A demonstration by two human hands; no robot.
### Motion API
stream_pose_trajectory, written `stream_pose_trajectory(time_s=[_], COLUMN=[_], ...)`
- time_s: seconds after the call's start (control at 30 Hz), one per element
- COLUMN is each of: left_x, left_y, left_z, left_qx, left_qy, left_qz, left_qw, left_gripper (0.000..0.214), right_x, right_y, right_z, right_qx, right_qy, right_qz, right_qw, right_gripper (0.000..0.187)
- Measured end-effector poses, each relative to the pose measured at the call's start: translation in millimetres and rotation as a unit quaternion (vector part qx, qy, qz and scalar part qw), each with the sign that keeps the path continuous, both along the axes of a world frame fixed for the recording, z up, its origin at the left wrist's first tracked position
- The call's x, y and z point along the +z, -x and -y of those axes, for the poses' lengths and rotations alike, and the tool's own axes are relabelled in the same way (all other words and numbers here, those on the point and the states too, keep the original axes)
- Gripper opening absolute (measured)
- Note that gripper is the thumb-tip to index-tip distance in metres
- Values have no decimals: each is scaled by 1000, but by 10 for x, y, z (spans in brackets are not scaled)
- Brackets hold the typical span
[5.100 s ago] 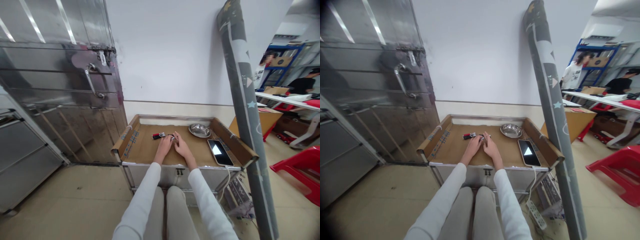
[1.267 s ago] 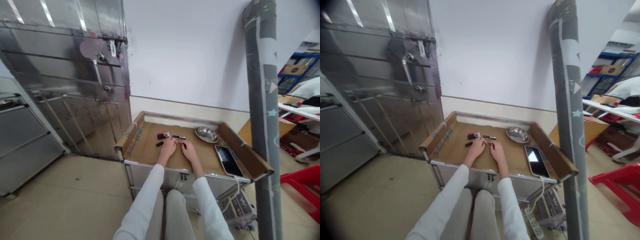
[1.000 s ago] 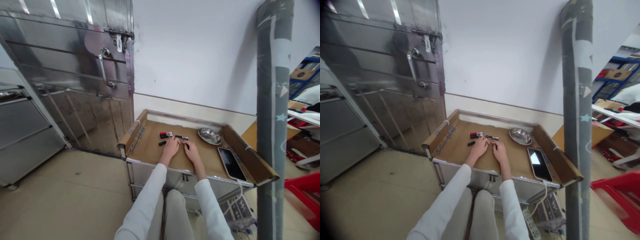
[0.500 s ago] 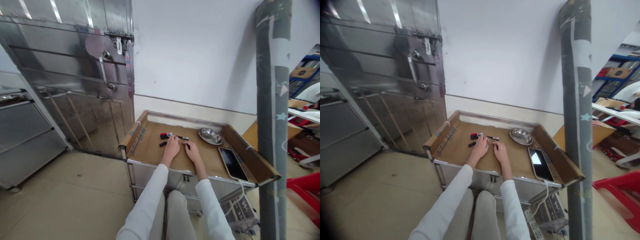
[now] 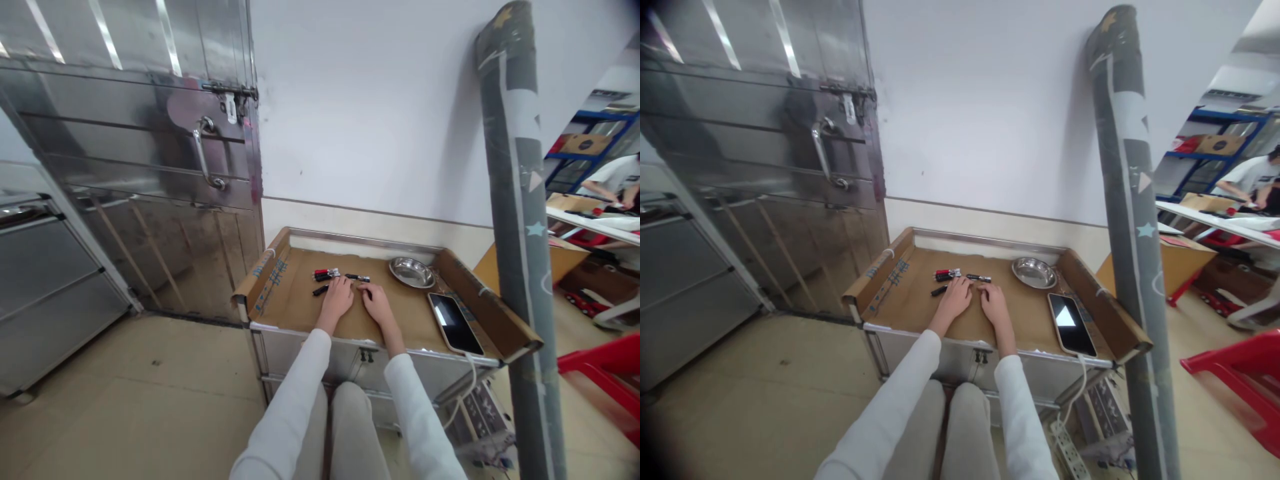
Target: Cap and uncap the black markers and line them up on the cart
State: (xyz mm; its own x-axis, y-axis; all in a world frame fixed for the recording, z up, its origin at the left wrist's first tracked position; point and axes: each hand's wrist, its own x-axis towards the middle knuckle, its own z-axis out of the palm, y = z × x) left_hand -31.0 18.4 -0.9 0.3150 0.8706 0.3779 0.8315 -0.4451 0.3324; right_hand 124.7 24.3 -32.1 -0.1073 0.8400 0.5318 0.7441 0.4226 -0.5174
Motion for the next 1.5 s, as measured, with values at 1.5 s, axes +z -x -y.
stream_pose_trajectory(time_s=[1.5], left_x=[-80], left_y=[3], left_z=[-40], left_qx=[-45], left_qy=[-7], left_qz=[-18], left_qw=[999], left_gripper=[41], right_x=[28], right_y=[62], right_z=[59], right_qx=[-31], right_qy=[14], right_qz=[109], right_qw=[994], right_gripper=[40])
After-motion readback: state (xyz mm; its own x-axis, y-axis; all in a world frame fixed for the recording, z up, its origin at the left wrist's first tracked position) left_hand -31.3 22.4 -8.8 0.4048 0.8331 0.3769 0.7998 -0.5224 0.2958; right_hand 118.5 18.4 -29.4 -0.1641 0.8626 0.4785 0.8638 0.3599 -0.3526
